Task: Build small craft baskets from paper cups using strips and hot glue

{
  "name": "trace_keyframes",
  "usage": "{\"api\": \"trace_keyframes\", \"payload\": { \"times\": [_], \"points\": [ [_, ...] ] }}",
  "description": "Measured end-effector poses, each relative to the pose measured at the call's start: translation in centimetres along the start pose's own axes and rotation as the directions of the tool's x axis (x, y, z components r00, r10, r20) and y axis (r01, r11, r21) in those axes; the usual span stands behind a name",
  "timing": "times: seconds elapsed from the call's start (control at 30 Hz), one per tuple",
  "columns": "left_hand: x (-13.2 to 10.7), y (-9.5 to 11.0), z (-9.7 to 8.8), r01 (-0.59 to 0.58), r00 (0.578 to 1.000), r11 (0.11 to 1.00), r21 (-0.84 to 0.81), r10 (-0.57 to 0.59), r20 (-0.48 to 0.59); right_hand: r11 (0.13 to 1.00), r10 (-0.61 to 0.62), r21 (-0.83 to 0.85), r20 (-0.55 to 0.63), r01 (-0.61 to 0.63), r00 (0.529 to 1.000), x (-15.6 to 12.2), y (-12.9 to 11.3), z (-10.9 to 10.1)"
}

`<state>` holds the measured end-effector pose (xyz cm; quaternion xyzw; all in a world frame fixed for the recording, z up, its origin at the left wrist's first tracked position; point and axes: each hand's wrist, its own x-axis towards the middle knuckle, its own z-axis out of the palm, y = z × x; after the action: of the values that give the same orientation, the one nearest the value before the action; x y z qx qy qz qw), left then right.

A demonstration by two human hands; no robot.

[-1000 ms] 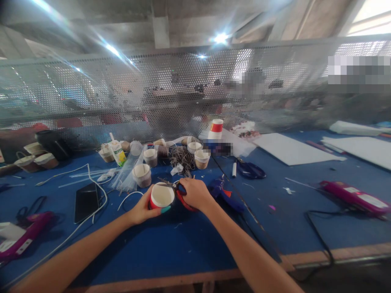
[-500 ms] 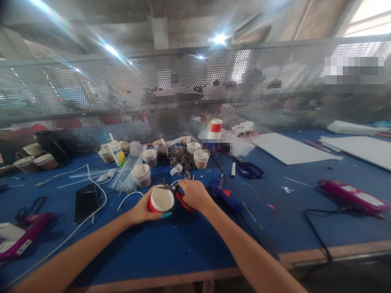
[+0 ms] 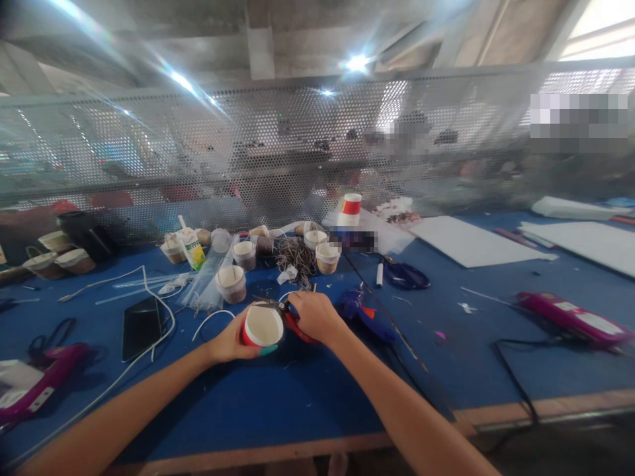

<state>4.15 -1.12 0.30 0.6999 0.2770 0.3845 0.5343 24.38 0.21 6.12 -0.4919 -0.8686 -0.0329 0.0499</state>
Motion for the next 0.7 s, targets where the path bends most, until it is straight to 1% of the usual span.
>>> {"api": "trace_keyframes", "payload": {
  "times": [0.1, 0.23, 0.33, 0.47, 0.57, 0.7],
  "points": [
    [-0.1, -0.4, -0.1, -0.015, 0.999, 1.0, 0.0, 0.015, 0.029, 1.0, 0.003, -0.017, 0.02, -0.002, 1.0, 0.0, 0.0, 0.1],
    [-0.2, -0.3, -0.2, 0.029, 0.998, 1.0, 0.0, -0.029, 0.06, 1.0, 0.014, -0.029, 0.067, -0.012, 0.998, 0.1, 0.0, 0.2],
    [-0.2, 0.0, -0.2, 0.045, 0.998, 0.999, -0.016, -0.044, 0.055, 1.0, 0.005, -0.022, 0.062, -0.004, 0.998, 0.0, 0.1, 0.1],
    [-0.3, 0.5, -0.1, 0.049, 0.997, 0.998, -0.029, -0.047, 0.064, 0.999, -0.04, -0.003, 0.039, 0.04, 0.998, -0.1, 0.0, -0.1],
    [-0.3, 0.6, -0.1, 0.07, 0.994, 0.995, -0.072, -0.064, 0.084, 0.998, -0.059, -0.015, 0.049, 0.06, 0.997, -0.2, 0.0, -0.1],
    [-0.3, 0.6, -0.2, 0.066, 0.993, 0.993, -0.102, -0.056, 0.101, 0.998, -0.049, -0.032, 0.073, 0.051, 0.996, -0.2, 0.0, 0.0]
  ]
}}
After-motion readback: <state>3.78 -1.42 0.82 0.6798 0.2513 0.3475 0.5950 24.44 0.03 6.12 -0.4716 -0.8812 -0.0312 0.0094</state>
